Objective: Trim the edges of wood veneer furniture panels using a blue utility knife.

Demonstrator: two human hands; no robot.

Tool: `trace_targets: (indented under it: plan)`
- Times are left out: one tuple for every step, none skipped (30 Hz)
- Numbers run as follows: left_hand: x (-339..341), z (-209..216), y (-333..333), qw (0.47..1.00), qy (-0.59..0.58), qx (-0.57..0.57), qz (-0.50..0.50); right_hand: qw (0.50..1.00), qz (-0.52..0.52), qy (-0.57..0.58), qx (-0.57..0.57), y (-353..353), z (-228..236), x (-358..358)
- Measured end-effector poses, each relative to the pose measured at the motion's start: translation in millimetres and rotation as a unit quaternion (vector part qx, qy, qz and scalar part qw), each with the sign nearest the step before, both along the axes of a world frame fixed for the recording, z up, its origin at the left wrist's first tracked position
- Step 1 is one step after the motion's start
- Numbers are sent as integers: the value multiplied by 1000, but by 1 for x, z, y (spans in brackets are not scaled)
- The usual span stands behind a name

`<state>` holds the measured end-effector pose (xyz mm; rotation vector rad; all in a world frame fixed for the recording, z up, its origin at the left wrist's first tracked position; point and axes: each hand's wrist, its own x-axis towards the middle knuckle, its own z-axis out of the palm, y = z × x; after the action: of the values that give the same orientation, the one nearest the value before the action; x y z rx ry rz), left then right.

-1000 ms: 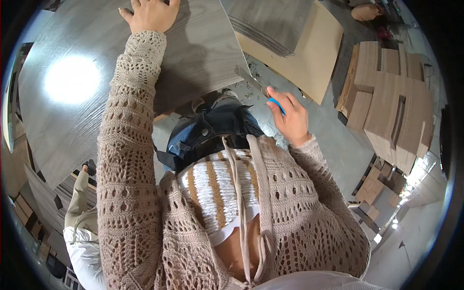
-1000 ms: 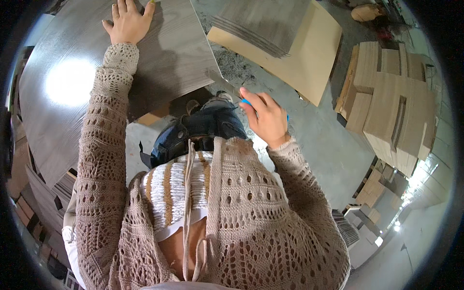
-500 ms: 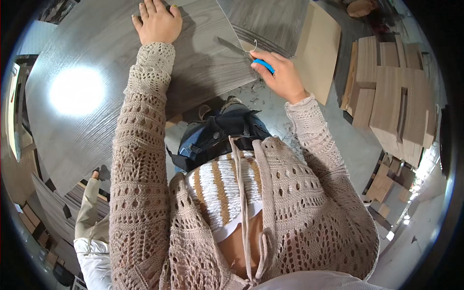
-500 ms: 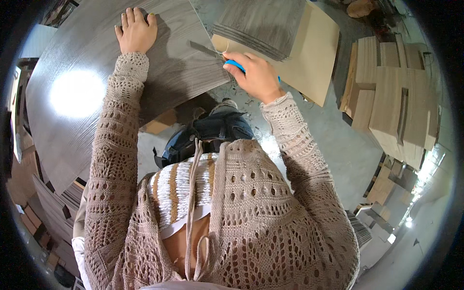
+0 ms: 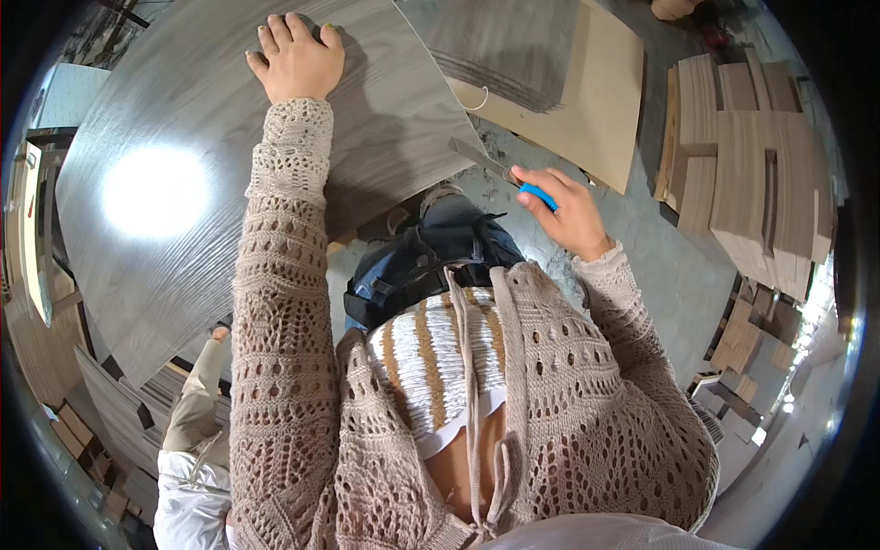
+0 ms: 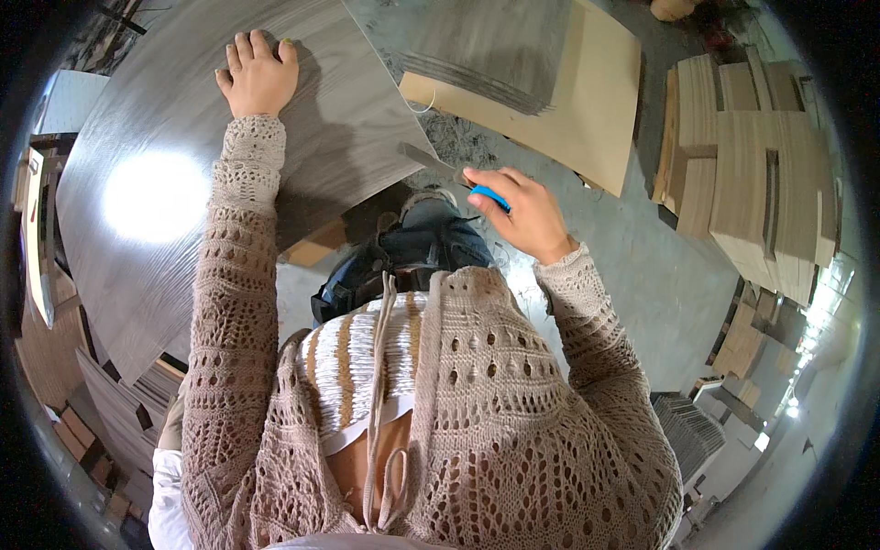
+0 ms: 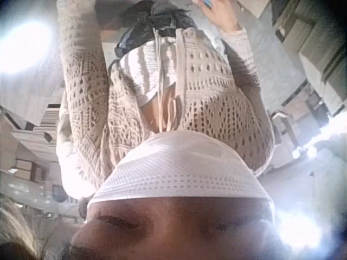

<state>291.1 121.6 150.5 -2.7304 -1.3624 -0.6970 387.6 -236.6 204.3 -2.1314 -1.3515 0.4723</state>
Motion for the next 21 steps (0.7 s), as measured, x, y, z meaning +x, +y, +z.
trace_targets:
  plan:
    - [0,-1,2,1000,2,-2,-2,1000,2,-1,-6,-1,1,1]
    - [2,-1,6,1000,9,-7,1,1000,-1,1,-8,0,3,1]
    - [3,-1,8,1000,16,-12,5,1000,-4,-2,-4,1,4,1]
    - [4,-1,9,1000,17,-13,2,1000,-6,-4,1,2,5,2]
    - [0,1,9,1000,16,-16,7,1000,-1,-1,1,5,4,3]
    - [-5,4,8,1000,16,-19,13,1000,-5,-8,19,9,3,4]
    - [-10,9,9,999,19,-18,20,999,-7,-15,39,15,2,5]
    - [-6,13,11,999,25,-19,13,999,-10,-15,37,22,2,9]
    - [-3,16,13,999,32,-18,7,998,-5,-38,57,31,3,16]
    - [0,18,13,999,32,-19,6,995,1,-60,77,38,4,22]
    - [1,21,12,1000,25,-14,2,995,5,-60,79,44,5,27]
    - [3,23,11,1000,18,-9,-1,994,10,-73,78,50,7,31]
    - [3,23,11,1000,18,-8,4,993,14,-86,78,54,8,35]
    - [4,27,14,1000,13,-6,1,993,19,-86,82,61,15,36]
    - [6,32,17,1000,9,-5,-2,992,14,-109,67,65,22,36]
    - [6,36,20,1000,10,3,-1,990,8,-133,51,71,28,37]
    - [6,37,21,1000,8,3,2,989,11,-135,51,72,29,38]
    - [7,37,21,1000,11,11,-1,988,11,-145,55,73,29,40]
    - [8,36,21,1000,13,19,-4,986,10,-156,59,74,29,42]
    - [8,38,20,1000,13,19,-2,986,12,-156,60,78,29,43]
    - [8,40,18,1000,15,23,5,985,12,-158,60,85,29,44]
